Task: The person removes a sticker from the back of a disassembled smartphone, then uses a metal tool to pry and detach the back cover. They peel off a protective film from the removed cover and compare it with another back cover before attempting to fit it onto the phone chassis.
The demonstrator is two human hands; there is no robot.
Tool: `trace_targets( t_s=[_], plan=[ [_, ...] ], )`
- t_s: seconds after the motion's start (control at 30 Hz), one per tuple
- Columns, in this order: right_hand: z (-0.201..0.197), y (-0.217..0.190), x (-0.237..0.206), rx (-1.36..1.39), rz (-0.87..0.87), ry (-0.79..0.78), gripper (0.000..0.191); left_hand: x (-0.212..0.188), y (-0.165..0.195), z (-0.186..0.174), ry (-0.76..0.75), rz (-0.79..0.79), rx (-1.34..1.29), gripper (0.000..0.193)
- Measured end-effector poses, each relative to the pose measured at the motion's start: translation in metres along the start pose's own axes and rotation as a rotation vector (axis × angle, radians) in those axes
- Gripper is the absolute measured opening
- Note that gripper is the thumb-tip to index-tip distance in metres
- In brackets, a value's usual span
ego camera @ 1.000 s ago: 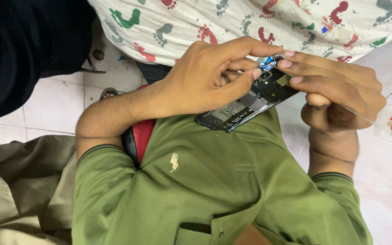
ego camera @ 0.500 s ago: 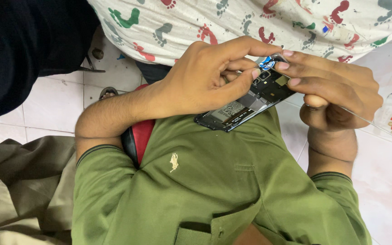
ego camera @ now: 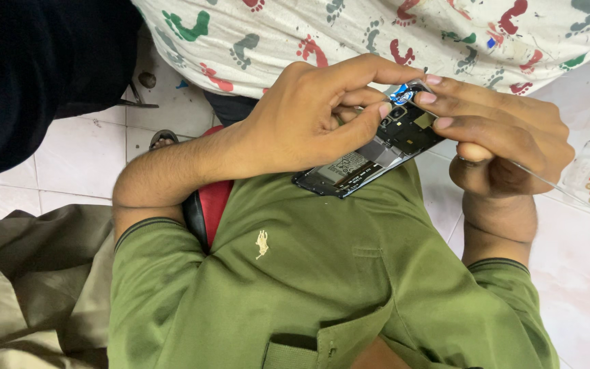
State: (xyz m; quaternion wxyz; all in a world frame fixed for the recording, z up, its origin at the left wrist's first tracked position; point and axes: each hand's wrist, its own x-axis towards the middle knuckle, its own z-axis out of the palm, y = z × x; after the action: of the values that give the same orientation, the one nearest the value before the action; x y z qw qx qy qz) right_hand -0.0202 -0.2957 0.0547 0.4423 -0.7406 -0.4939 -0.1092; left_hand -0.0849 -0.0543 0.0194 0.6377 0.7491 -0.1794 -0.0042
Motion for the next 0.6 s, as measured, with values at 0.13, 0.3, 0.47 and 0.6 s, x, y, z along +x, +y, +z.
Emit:
trace_targets(
  t_s=[0.13, 0.3, 0.47, 0.6],
  plan=[
    [0.0013, -0.0001, 0.0018, 0.012, 0.003, 0.002, 0.040, 0.0001, -0.0002, -0.0009, 0.000, 0.009, -0.012, 0.034],
    [0.0015, -0.0026, 0.0048, 0.029, 0.027, -0.024, 0.040, 0.0008, 0.0041, -0.0016, 0.012, -0.016, -0.015, 0.038],
    [-0.0001, 0.0004, 0.0058, 0.029, 0.018, -0.041, 0.041, 0.0018, 0.0073, -0.0011, -0.005, -0.107, 0.001, 0.039],
    [0.0046, 0.0037, 0.0017, 0.072, 0.006, 0.012, 0.042, 0.0005, 0.0050, -0.0026, -0.007, -0.048, -0.042, 0.038]
  ],
)
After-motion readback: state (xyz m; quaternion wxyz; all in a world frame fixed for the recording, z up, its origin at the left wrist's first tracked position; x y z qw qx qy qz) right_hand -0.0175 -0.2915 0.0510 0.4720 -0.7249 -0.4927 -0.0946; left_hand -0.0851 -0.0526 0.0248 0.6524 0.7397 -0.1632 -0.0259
